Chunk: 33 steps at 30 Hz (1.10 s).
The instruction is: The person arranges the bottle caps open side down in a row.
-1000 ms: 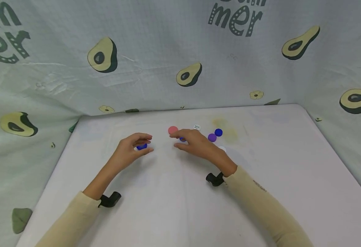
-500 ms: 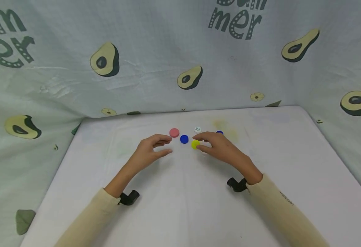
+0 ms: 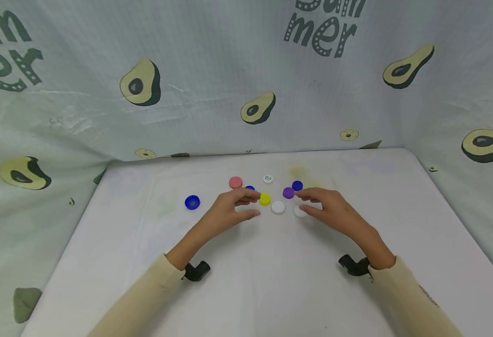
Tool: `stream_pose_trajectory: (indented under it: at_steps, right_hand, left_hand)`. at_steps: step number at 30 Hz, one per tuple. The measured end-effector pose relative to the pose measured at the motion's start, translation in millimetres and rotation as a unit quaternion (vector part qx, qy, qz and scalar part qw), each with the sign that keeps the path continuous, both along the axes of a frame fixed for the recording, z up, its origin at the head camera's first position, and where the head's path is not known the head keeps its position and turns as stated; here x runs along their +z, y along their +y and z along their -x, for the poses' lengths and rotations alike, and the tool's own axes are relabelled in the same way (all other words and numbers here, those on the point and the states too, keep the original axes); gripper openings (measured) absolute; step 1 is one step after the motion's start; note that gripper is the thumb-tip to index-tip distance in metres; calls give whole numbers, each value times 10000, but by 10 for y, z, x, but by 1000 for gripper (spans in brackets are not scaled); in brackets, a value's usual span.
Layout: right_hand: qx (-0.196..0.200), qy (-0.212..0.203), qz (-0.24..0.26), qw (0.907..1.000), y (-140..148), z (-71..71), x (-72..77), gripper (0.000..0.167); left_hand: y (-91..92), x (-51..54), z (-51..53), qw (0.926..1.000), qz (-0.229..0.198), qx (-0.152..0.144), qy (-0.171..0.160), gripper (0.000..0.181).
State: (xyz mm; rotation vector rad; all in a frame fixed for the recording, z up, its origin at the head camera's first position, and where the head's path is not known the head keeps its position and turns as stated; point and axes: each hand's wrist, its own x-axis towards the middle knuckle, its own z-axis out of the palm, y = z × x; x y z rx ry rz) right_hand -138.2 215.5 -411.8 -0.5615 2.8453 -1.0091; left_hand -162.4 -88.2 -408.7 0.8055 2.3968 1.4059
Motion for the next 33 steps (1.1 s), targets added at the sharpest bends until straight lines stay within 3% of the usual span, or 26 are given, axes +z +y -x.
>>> stream_pose_trajectory:
  at_steps: [13, 25, 33]
  right_hand:
    - [-38, -56, -147, 9999, 253, -79, -53, 38]
    - [74, -191, 7, 9998, 298, -105, -125, 37]
    - [29, -286, -42, 9996, 287, -103, -162, 37]
  left_hand:
    - [445, -182, -106, 9973, -55, -729, -72, 37]
    - [576, -237, -113, 9983, 278, -459, -245, 34]
    - [681, -257, -80, 9987, 267, -374, -211, 36]
